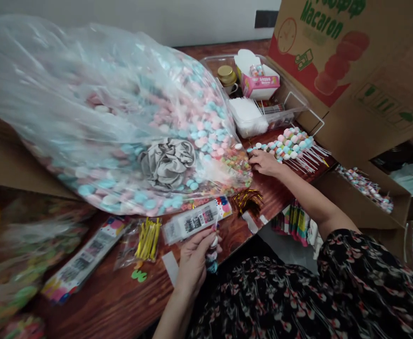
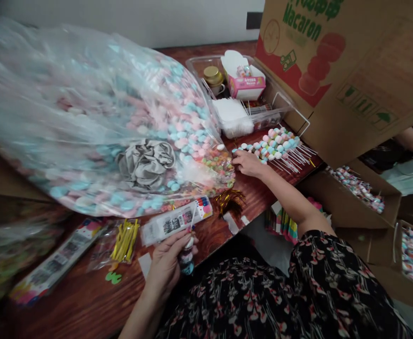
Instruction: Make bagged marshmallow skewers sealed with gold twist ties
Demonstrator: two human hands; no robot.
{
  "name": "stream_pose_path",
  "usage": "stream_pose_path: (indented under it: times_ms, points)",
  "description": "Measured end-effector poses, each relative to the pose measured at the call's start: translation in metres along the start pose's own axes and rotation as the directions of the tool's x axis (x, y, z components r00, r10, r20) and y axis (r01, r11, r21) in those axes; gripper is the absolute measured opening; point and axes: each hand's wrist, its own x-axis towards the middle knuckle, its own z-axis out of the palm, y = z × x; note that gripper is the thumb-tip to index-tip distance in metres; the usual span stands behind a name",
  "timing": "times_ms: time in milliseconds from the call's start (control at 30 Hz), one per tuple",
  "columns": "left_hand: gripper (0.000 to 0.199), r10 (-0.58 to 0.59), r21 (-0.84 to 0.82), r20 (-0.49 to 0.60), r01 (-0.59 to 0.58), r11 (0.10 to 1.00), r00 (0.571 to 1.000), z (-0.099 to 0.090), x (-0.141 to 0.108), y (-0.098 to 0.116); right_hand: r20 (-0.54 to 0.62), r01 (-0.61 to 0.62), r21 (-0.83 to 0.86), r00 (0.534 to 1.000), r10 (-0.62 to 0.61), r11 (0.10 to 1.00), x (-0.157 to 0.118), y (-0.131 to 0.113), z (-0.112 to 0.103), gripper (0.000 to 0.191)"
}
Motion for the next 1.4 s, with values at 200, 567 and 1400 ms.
stream_pose_path:
  times_ms: [200, 567, 1400]
  points:
    - [0.034, 0.010, 0.035, -0.011, -0.010, 0.999, 1.000, -0.004, -0.002, -0.004, -0.099, -0.136, 0.037, 0.985, 0.139, 0.990, -0.024, -0.002, -0.005, 0.020]
    - [0.027, 0.195, 0.125, 0.086, -0.205, 0.971, 0.977, 0.025, -0.001, 0.013, -0.354, 0.256, 0.704, 0.935, 0.014, 0.663, -0.095, -0.178, 0.012, 0.025]
    - [0.018, 0.349, 0.202, 0.057, -0.353, 0.914, 0.935, -0.029, -0.005, -0.002, -0.319, 0.460, 0.552, 0.887, -0.333, 0.696, -0.062, -0.208, 0.050, 0.034]
